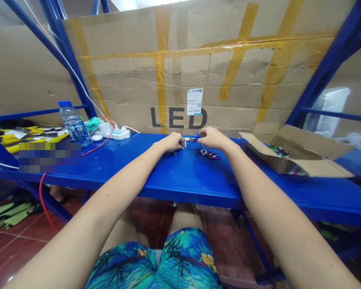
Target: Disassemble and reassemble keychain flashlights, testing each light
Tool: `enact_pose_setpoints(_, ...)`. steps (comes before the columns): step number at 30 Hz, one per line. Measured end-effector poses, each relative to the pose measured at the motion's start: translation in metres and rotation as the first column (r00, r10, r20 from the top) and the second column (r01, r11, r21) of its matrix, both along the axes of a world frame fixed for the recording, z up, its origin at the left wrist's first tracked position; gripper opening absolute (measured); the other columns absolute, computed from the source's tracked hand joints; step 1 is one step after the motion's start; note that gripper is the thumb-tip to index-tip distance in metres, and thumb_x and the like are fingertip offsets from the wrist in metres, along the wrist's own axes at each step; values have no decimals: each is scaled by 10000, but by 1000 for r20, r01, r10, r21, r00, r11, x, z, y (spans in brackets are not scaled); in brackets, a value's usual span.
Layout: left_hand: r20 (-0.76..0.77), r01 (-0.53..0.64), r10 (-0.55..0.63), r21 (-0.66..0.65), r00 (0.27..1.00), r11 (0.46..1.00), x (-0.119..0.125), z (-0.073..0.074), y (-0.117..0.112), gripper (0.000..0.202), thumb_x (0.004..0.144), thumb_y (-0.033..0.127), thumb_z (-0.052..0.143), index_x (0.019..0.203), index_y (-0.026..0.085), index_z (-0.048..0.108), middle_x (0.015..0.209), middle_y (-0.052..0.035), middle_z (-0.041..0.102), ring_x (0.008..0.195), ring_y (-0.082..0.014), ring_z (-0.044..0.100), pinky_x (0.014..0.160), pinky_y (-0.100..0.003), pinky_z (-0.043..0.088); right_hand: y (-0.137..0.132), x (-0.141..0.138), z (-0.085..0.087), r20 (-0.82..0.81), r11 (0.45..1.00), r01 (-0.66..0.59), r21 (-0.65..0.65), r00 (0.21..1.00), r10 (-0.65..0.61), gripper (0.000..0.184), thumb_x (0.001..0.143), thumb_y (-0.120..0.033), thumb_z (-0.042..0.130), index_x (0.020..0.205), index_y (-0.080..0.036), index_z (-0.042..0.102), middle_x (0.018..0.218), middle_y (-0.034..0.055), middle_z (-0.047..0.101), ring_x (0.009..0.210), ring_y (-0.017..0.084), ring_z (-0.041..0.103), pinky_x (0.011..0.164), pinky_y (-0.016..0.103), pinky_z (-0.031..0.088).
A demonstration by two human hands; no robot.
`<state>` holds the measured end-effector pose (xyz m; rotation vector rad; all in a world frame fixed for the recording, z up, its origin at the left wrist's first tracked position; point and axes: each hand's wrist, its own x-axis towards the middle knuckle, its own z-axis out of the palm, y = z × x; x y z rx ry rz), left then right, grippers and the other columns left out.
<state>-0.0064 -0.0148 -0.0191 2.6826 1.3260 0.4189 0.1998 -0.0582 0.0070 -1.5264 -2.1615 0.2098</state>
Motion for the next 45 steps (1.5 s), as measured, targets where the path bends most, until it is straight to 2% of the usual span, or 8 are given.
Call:
enact_pose_setpoints(5,63,73,-71,-37,995,997,-8,-3,-5,216,738,75,618,870,147,773,830,-53,759,684,-145,659,656,-233,479,3,-1,-3,-11,999,-23,-26,1000,23,64,719,-134,608,774,-165,619,716,56,681,669,171,619,619,274,425)
enact_pose_setpoints(10,66,59,-57,-19,996,998,-10,-6,-4,257,763,86,618,962,148,768,916,-65,765,758,-157,675,703,-236,487,-1,-3,-5,-66,993,-67,-99,996,61,96,714,-112,598,739,-180,535,628,34,647,568,156,600,528,257,411)
enact_pose_setpoints(15,-22,46,-46,-21,999,999,-9,-7,-2,225,783,78,592,901,138,773,815,-65,753,707,-165,659,663,-245,460,-4,-14,-13,-261,942,-229,-244,951,163,160,721,-51,558,814,-179,539,645,12,651,516,139,607,512,245,461)
enact_pose_setpoints(19,-59,6,-5,14,998,1000,-10,-7,-1,164,781,109,628,866,132,765,765,-69,729,685,-176,641,650,-257,445,0,-20,-23,-303,924,-313,-221,922,240,179,705,-22,544,802,-163,593,705,22,679,585,142,647,556,234,491)
enact_pose_setpoints(26,-111,-46,50,35,993,998,-10,-5,-2,144,768,113,621,833,121,749,757,-74,719,670,-162,621,624,-238,431,4,-20,-31,-186,942,-298,-153,945,269,107,688,-59,583,678,-165,584,611,-5,630,559,128,594,498,211,423)
enact_pose_setpoints(31,-95,9,-6,33,995,999,-10,-3,-6,225,762,93,579,889,137,760,781,-65,722,667,-159,608,620,-243,420,3,-20,-31,-194,943,-290,-160,946,258,109,718,-68,590,746,-172,585,663,0,652,561,117,591,504,204,436)
enact_pose_setpoints(36,-6,20,-20,-43,1000,999,-8,-2,-11,231,793,119,586,931,140,769,744,-51,717,627,-147,602,602,-242,417,3,-21,-31,-227,943,-282,-175,944,240,104,793,-95,563,844,-174,609,704,15,677,521,103,559,480,203,431)
enact_pose_setpoints(45,42,-47,53,-142,998,989,-4,1,-19,104,670,80,626,727,157,667,608,-8,625,536,-135,544,509,-248,368,5,-18,-31,-171,948,-266,-175,956,237,136,761,-70,563,816,-181,619,723,17,703,501,108,563,487,213,426)
